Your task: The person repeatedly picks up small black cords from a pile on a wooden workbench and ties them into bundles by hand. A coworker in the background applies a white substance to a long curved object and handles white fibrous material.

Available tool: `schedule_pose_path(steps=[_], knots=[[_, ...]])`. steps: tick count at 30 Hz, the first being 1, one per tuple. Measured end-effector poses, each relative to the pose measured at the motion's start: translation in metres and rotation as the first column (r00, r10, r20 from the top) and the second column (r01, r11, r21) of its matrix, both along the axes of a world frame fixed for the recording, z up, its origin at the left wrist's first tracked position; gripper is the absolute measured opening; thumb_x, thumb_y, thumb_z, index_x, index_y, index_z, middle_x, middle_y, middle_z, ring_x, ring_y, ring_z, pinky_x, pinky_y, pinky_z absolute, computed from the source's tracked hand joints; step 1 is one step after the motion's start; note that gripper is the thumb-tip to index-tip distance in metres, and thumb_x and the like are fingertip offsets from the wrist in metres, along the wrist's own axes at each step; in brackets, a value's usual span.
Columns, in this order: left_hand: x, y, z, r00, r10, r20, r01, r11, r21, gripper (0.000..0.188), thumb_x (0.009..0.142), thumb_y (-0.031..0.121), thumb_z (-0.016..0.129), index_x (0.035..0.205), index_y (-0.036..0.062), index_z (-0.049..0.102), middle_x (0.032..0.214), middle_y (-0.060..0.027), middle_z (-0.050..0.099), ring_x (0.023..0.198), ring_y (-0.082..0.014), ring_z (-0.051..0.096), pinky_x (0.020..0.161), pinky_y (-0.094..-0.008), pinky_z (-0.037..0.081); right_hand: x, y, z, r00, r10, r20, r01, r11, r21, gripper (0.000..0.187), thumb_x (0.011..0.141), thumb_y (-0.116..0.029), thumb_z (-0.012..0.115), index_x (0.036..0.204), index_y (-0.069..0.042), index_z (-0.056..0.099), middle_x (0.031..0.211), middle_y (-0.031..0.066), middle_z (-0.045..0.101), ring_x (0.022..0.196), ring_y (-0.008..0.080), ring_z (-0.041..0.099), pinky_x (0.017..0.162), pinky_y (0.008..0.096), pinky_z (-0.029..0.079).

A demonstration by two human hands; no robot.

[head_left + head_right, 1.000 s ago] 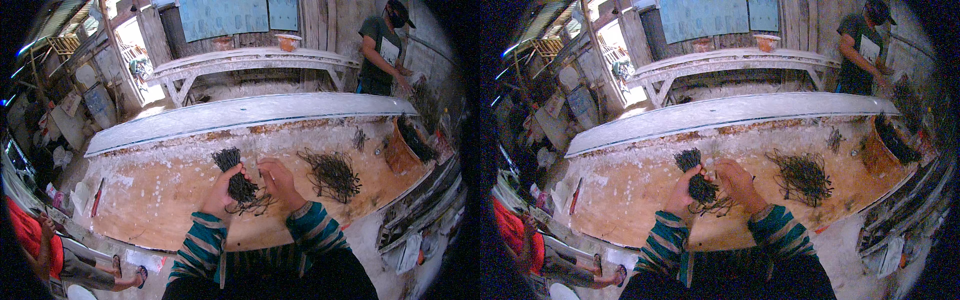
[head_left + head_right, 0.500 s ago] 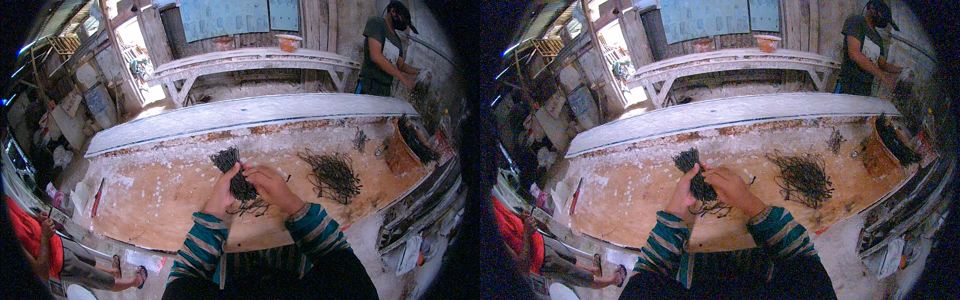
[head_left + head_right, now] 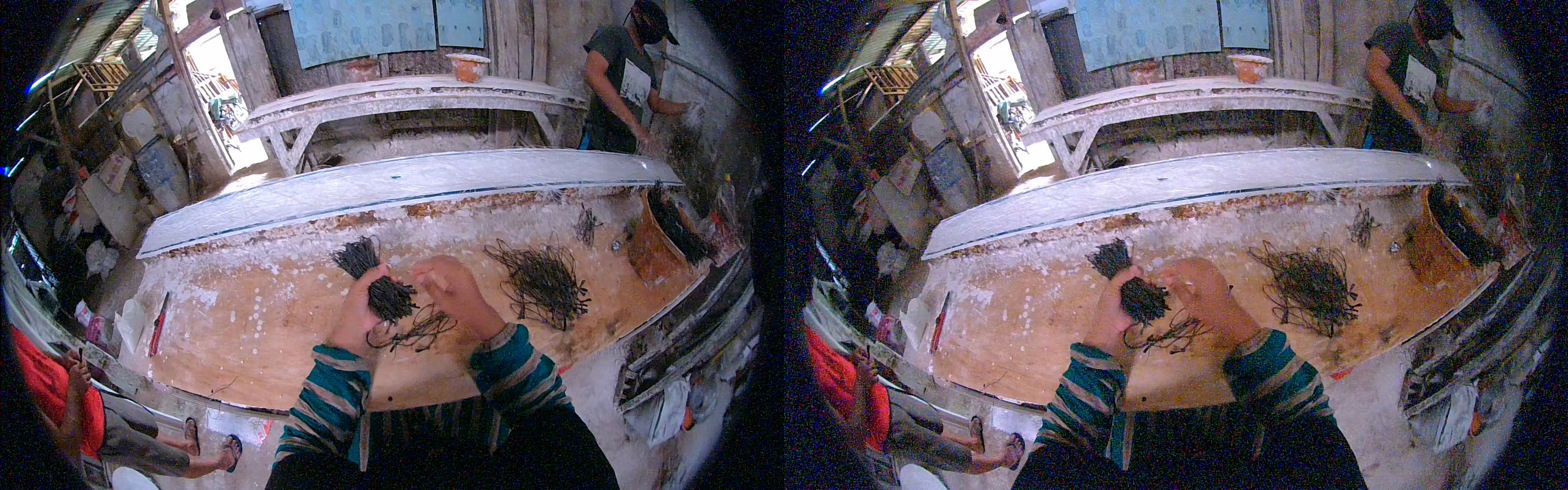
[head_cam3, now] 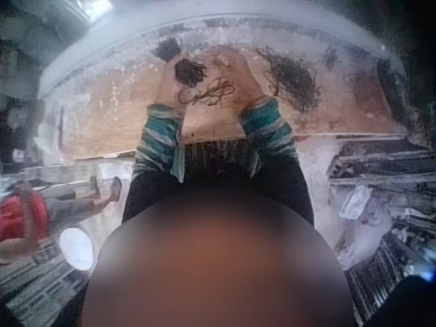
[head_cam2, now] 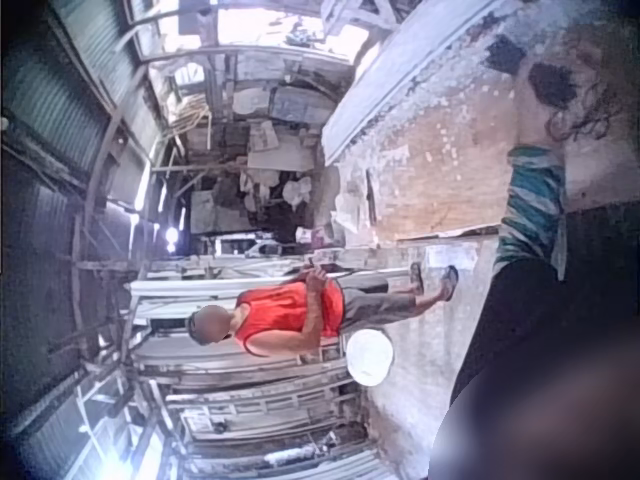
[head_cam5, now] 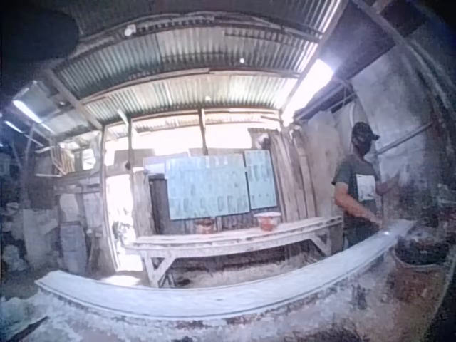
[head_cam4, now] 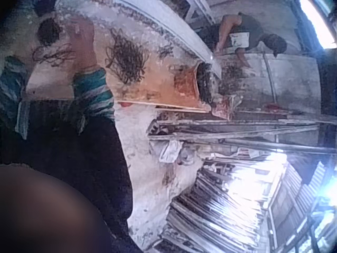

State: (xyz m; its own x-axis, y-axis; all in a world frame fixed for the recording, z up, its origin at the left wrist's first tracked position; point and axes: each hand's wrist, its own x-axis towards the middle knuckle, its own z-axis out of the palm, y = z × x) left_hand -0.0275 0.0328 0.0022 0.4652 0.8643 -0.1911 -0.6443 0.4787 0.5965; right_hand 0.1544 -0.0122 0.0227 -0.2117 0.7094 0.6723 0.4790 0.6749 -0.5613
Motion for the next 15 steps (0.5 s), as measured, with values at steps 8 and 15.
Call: schedule_pose_path(steps=[8, 15], knots=[[-0.019, 0.014, 0.004, 0.946, 0.282, 0.162, -0.298, 0.951, 0.086, 0.016, 0.077, 0.013, 0.064, 0.089, 0.0090, 0.054, 0.071, -0.0016, 0.054, 0.070, -0.0185, 0.057, 0.071, -0.0361, 0.050, 0.018, 0.001, 0.002, 0.928, 0.371, 0.035, -0.293, 0.783, -0.549, 0.018, 0.075, -0.014, 0.068, 0.089, -0.003, 0.065, 0.081, 0.0063, 0.064, 0.072, 0.0136, 0.058, 0.064, 0.0268, 0.045], [-0.024, 0.023, -0.001, 0.940, 0.281, 0.192, -0.300, 0.951, 0.076, 0.015, 0.077, 0.011, 0.064, 0.089, 0.0082, 0.054, 0.071, -0.0013, 0.054, 0.069, -0.0175, 0.057, 0.071, -0.0366, 0.049, 0.026, 0.010, -0.023, 0.861, 0.456, 0.225, -0.223, 0.735, -0.640, 0.019, 0.068, -0.011, 0.068, 0.085, -0.002, 0.066, 0.073, 0.0092, 0.064, 0.064, 0.0173, 0.060, 0.059, 0.0293, 0.046]])
